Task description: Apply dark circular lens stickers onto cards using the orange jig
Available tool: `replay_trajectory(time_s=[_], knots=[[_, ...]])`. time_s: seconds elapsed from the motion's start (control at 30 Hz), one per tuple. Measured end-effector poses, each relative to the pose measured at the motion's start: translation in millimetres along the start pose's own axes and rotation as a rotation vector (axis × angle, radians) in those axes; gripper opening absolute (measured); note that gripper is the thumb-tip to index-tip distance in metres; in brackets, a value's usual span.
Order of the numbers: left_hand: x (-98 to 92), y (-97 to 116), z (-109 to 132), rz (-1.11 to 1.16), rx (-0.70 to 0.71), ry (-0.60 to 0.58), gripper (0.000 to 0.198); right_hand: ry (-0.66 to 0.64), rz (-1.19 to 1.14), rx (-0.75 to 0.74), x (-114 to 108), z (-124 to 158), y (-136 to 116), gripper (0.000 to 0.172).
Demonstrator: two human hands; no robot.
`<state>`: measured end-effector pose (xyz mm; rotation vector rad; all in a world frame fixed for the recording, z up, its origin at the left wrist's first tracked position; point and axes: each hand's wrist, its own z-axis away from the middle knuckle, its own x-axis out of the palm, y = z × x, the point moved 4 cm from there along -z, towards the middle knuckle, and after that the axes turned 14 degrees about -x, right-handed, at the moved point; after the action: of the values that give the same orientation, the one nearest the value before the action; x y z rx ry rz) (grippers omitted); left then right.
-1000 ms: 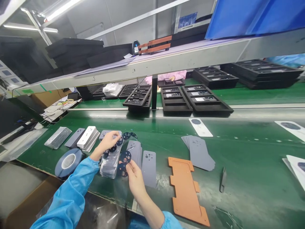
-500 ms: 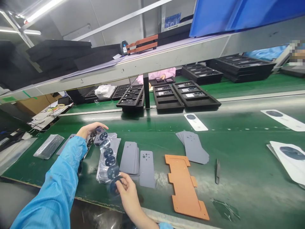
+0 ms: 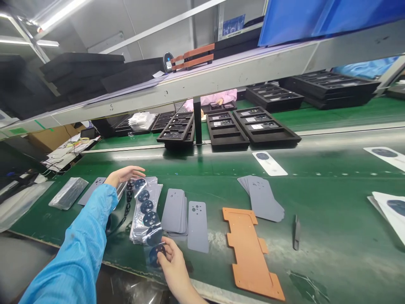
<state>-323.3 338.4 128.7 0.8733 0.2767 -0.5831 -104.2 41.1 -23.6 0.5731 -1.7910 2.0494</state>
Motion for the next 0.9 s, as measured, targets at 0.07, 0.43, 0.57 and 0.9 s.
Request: replay_trajectory(time_s=[0.07, 0.43, 0.57, 0.9], knots=[[-6.7, -8, -1, -0.001, 0.052, 0.115, 0.059, -0.018, 0.004, -0.008, 1, 1, -1, 0.048], [-9.1, -67, 34, -0.094, 0.386, 0.410, 0.055, -0.040, 0.002, -0.003, 4, 1, 8, 0.051], [-1.8, -70, 22, -0.095, 0.395, 0.530, 0.042, -0.071, 0.038, 0.007, 9, 3, 9, 0.052], [-20.6, -34, -9, -0.150, 0.350, 0.832, 0.032, -0.226, 0.219, 0.020, 10, 17, 11, 0.055]])
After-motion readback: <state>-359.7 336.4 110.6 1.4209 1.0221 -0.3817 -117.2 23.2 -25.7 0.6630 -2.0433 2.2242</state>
